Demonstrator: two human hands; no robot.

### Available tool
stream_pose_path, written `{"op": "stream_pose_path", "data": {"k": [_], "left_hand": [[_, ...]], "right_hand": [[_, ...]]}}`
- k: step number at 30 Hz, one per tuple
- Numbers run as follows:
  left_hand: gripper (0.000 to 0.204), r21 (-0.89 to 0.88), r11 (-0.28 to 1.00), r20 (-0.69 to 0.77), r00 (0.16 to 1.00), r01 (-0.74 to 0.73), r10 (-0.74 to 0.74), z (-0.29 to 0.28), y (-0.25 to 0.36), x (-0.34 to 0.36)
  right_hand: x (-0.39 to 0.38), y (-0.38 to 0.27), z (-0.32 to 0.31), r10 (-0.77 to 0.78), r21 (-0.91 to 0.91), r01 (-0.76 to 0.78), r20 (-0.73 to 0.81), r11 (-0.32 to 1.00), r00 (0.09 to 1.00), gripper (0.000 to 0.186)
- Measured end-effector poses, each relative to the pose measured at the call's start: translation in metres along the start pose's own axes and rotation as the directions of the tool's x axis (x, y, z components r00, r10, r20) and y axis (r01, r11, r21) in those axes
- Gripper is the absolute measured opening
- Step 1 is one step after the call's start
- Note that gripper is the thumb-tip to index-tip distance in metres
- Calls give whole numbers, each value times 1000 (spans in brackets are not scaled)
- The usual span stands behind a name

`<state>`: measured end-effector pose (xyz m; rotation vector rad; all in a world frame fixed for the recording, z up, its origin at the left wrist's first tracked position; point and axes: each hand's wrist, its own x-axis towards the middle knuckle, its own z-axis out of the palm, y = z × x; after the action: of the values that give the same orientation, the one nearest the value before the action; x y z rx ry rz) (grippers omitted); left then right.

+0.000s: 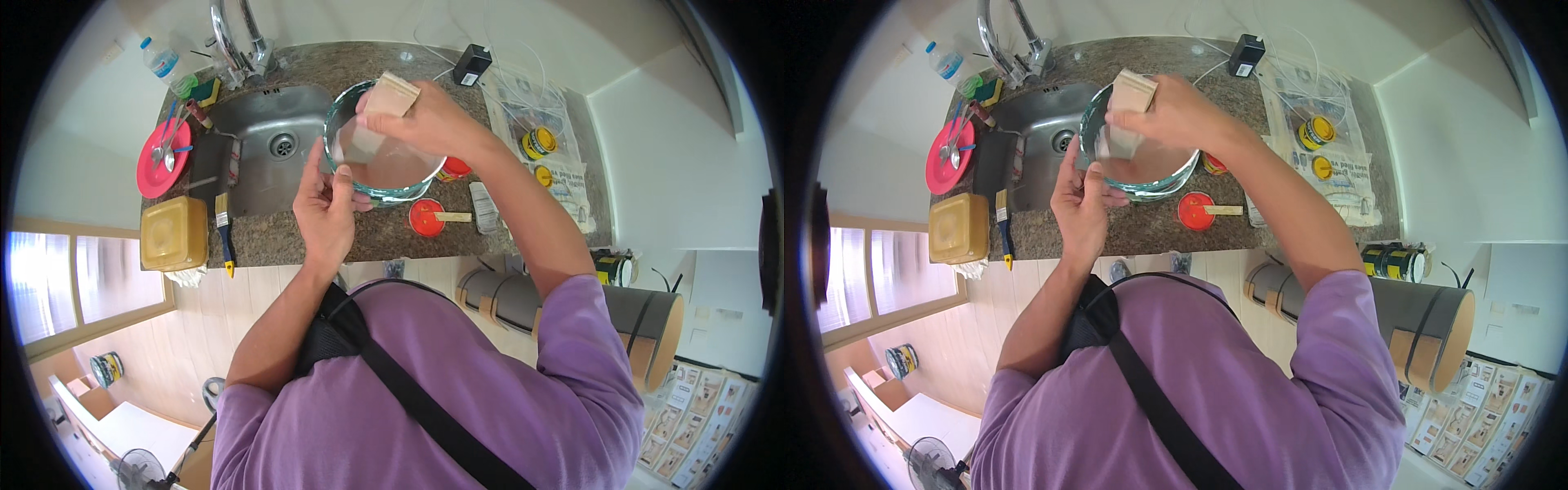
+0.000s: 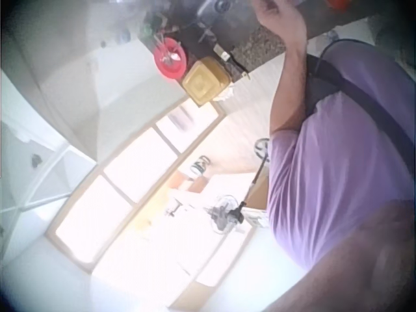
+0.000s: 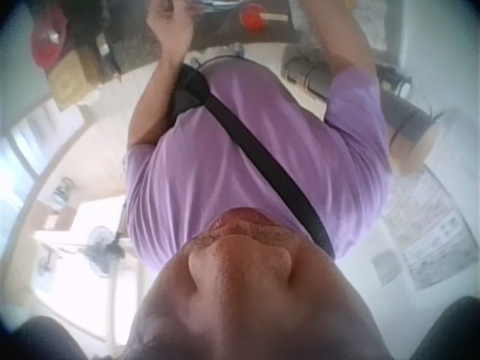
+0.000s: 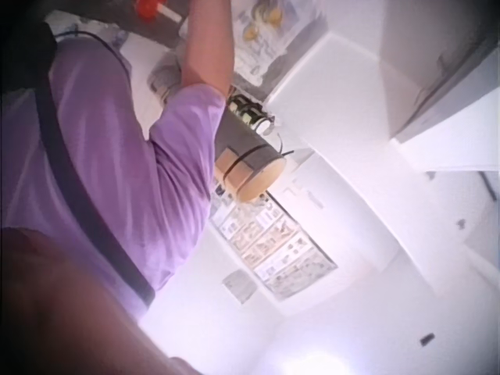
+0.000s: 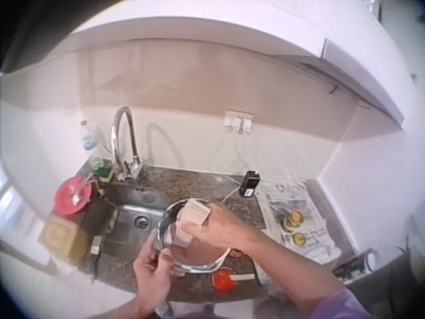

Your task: The person mixes red and yellow paint into a bucket of white paint using a wooden stick, then pours the mixed paint into a yellow tray. They use a paintbrush to spread the paint in the tray and rinse the brush under running water.

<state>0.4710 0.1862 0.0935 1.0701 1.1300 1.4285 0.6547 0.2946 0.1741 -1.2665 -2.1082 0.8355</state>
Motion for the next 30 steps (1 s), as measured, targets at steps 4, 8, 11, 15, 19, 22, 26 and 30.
{"op": "stream_pose_path", "data": {"k": [4, 8, 11, 15, 19, 22, 26, 30], "left_hand": [[57, -39, 999, -23, 1000, 13, -14, 0, 2, -1], [57, -50, 999, -23, 1000, 19, -20, 2, 4, 0], [57, -41, 999, -14, 1000, 19, -19, 3, 5, -1], [57, -62, 998, -24, 1000, 12, -13, 2, 0, -1], [57, -103, 995, -8, 1000, 14, -15, 1, -1, -2], [57, -78, 997, -7, 1000, 15, -16, 2, -1, -2], [57, -96, 995, -8, 1000, 28, -28, 0, -2, -1], [58, -124, 992, -32, 999, 23, -28, -1, -3, -1]], "right_hand": [[-4, -17, -24, 81, -353, -48, 78, 934, 994, 46], [-11, -23, -23, 25, -212, 13, 176, 977, 984, 48], [-3, -8, -5, -50, -4, 50, 45, 999, 998, 46], [5, 1, -14, 150, -246, -143, 8, 959, 989, 51], [-13, -40, -26, 200, -280, -146, 175, 949, 964, 49], [-13, -31, -9, 93, -51, -86, 167, 995, 981, 36], [2, -16, -2, 119, -40, -117, 29, 992, 993, 34], [0, -16, -21, 174, -285, -148, 67, 947, 982, 45]]}}
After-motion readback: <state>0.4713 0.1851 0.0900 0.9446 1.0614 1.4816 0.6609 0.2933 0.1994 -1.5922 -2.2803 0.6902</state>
